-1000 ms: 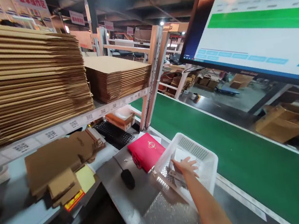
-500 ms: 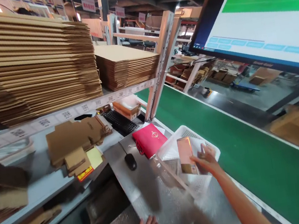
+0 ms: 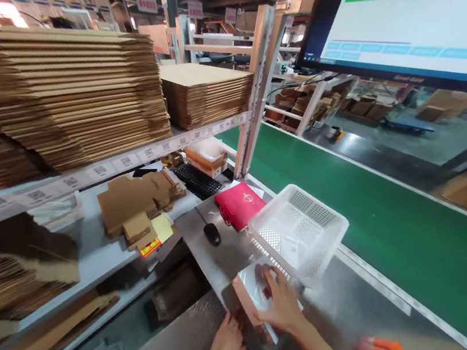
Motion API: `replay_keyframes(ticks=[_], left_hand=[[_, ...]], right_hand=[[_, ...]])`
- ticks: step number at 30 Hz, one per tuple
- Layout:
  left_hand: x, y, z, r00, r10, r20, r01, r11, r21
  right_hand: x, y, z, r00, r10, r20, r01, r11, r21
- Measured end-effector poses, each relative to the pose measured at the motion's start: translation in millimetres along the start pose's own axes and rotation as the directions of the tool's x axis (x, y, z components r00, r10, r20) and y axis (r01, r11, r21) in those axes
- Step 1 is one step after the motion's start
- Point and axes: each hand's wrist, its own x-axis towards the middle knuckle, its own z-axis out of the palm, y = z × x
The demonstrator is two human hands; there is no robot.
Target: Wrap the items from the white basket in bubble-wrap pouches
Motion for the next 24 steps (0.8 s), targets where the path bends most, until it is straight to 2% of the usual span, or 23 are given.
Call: replay_keyframes(ticks=[3,7,11,15,18,24], left_hand=[[-2.7,-2.2,0.7,1.000,-0.001,-0.031,0.000,0.999,-0.036],[-6.7,2.3,-2.6,0.989,-0.104,-0.107,0.106,0.994,0.018],[-14.7,8.5,-9.8,0.988,-0.129,-0.086,0.131,0.991,0.015],[-22.4,9.0,-12.9,0.992,-0.111,-0.067,0.110,0.994,-0.016],[-23.3,7.4,-11.8,0.993,-0.101,-0.055,0.100,0.995,-0.019],[-21.9,2.8,-3.0,0.989,-0.123,-0.084,0.124,0.992,0.000]], right_hand=[[-1.8,0.8,25.9,1.000,0.006,-0.027,-0.008,0.996,-0.093],[-7.8,0.6,43.9,0.999,-0.028,-0.038,0.021,0.984,-0.178],[-8.1,-3.2,47.5,1.000,-0.002,0.016,0.006,0.969,-0.249],[-9.6,-5.5,42.8,1.000,-0.010,0.024,0.015,0.969,-0.246],[-14.4,-7.2,42.7,1.000,-0.005,-0.003,0.004,0.971,-0.238],[-22.3,-10.7,55.0,1.000,-0.013,0.026,0.019,0.966,-0.259]])
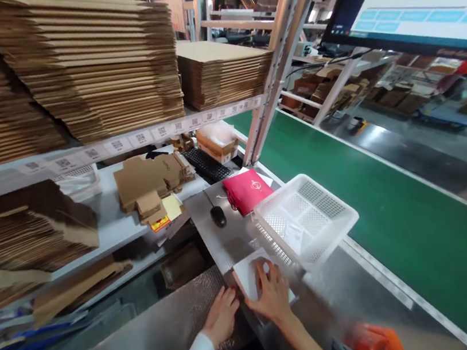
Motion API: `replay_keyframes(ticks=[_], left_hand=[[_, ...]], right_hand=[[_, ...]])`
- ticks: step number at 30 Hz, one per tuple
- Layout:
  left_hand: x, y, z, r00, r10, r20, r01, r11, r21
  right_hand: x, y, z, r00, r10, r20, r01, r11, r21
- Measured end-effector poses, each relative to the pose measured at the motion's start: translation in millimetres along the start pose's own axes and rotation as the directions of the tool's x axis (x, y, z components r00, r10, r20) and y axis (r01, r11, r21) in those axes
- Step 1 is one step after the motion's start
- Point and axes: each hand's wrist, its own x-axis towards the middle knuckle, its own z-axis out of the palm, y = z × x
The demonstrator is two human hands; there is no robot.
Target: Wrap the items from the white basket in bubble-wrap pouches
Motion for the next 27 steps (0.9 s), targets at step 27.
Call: replay_keyframes(ticks=[27], left_hand=[[1.5,1.5,6.2,0.965,-0.152,-0.214,0.139,0.988,-0.072]], right_hand=[[45.9,95.3,-8.0,0.944,0.283,0.172,-0.317,0.922,0.222]])
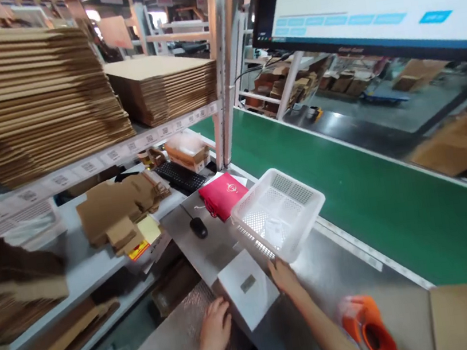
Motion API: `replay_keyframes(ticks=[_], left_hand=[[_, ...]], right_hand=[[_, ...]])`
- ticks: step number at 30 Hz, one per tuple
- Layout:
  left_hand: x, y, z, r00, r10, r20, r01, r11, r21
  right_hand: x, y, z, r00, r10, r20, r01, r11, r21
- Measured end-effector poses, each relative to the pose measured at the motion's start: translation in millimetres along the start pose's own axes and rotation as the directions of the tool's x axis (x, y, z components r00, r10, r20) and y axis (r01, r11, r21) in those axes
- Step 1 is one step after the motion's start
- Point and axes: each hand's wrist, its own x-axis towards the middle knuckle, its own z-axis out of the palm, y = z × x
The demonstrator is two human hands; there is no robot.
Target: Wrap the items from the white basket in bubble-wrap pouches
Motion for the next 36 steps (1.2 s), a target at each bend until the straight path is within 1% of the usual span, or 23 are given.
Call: replay_keyframes(ticks=[2,3,5,6,7,9,10,11,13,17,19,21,23,25,28,29,30,31,32,33,34,35,36], left_hand=[[1.8,0.2,3.9,0.991,0.006,-0.133,-0.006,1.000,-0.003],[3.2,1.4,4.0,0.979,0.029,-0.204,-0.027,1.000,0.011],[7.8,7.7,-0.1,0.943,0.118,-0.311,-0.094,0.992,0.089],[11.3,13.1,-4.1,0.929,0.190,-0.316,-0.149,0.977,0.150],[15.5,19.7,-8.8,0.918,0.278,-0.284,-0.222,0.951,0.214],[25.5,34.8,-17.7,0.885,0.447,-0.133,-0.390,0.865,0.314],[30.4,41.8,-20.7,0.863,0.504,-0.039,-0.463,0.820,0.336],[34.8,47.5,-22.1,0.845,0.533,0.043,-0.514,0.786,0.343],[41.1,53.2,-20.3,0.833,0.535,0.140,-0.548,0.765,0.338],[45.8,49.8,-9.2,0.851,0.497,0.168,-0.524,0.787,0.326],[50.9,51.7,-8.2,0.879,0.442,0.180,-0.477,0.818,0.322],[62.4,60.8,-13.0,0.908,0.370,0.199,-0.417,0.849,0.325],[81.0,75.0,-22.8,0.915,0.341,0.216,-0.397,0.858,0.328],[103.1,90.2,-35.7,0.885,0.383,0.264,-0.452,0.840,0.299],[128.8,107.1,-53.5,0.809,0.446,0.382,-0.548,0.807,0.220],[132.0,110.0,-56.9,0.804,0.446,0.393,-0.548,0.812,0.201],[131.7,111.3,-58.5,0.823,0.432,0.368,-0.523,0.829,0.197],[127.7,110.6,-58.2,0.861,0.401,0.314,-0.475,0.854,0.213],[120.4,108.0,-56.2,0.909,0.352,0.223,-0.400,0.888,0.228],[110.4,103.5,-52.8,0.959,0.266,0.098,-0.281,0.938,0.202],[98.5,97.4,-48.9,0.990,0.135,-0.028,-0.130,0.983,0.128],[85.7,90.3,-45.0,0.993,-0.018,-0.119,0.020,1.000,0.020],[73.1,83.0,-41.9,0.980,-0.136,-0.147,0.125,0.989,-0.085]], right_hand=[[7.0,10.2,-0.5,0.999,0.042,-0.023,-0.042,0.999,0.004],[8.8,12.3,1.1,0.998,0.056,-0.038,-0.056,0.998,0.011],[11.0,12.4,6.3,0.994,0.077,-0.072,-0.075,0.997,0.037],[11.8,11.4,9.0,0.992,0.090,-0.088,-0.085,0.995,0.057],[12.5,10.4,11.5,0.989,0.106,-0.104,-0.097,0.992,0.082],[12.8,9.4,15.0,0.982,0.135,-0.134,-0.115,0.983,0.146],[12.2,9.6,16.1,0.979,0.142,-0.144,-0.114,0.976,0.184],[10.8,10.1,16.8,0.979,0.137,-0.150,-0.101,0.969,0.226],[5.5,11.0,17.9,0.986,0.088,-0.143,-0.040,0.950,0.311],[-12.4,7.9,20.3,0.994,-0.057,-0.094,0.092,0.899,0.429],[-22.1,4.2,21.1,0.992,-0.083,-0.090,0.115,0.887,0.448],[-30.7,0.6,21.2,0.992,-0.086,-0.093,0.119,0.884,0.453],[-37.7,-1.9,20.7,0.992,-0.082,-0.098,0.118,0.881,0.457],[-43.5,-2.8,19.7,0.991,-0.081,-0.104,0.121,0.874,0.471],[-49.4,-0.9,17.8,0.989,-0.106,-0.108,0.147,0.846,0.512],[-50.4,0.8,17.3,0.987,-0.122,-0.108,0.161,0.833,0.529],[-50.7,2.9,16.9,0.984,-0.140,-0.108,0.177,0.819,0.545],[-50.2,5.5,16.7,0.982,-0.159,-0.103,0.189,0.806,0.560],[-48.9,8.3,16.5,0.981,-0.172,-0.094,0.195,0.796,0.573],[-46.8,11.2,16.3,0.980,-0.181,-0.081,0.194,0.790,0.582],[-44.0,13.8,15.9,0.980,-0.189,-0.066,0.191,0.787,0.587],[-40.6,15.8,15.2,0.979,-0.197,-0.051,0.189,0.788,0.586],[-36.9,16.9,14.3,0.978,-0.206,-0.040,0.191,0.791,0.581]])
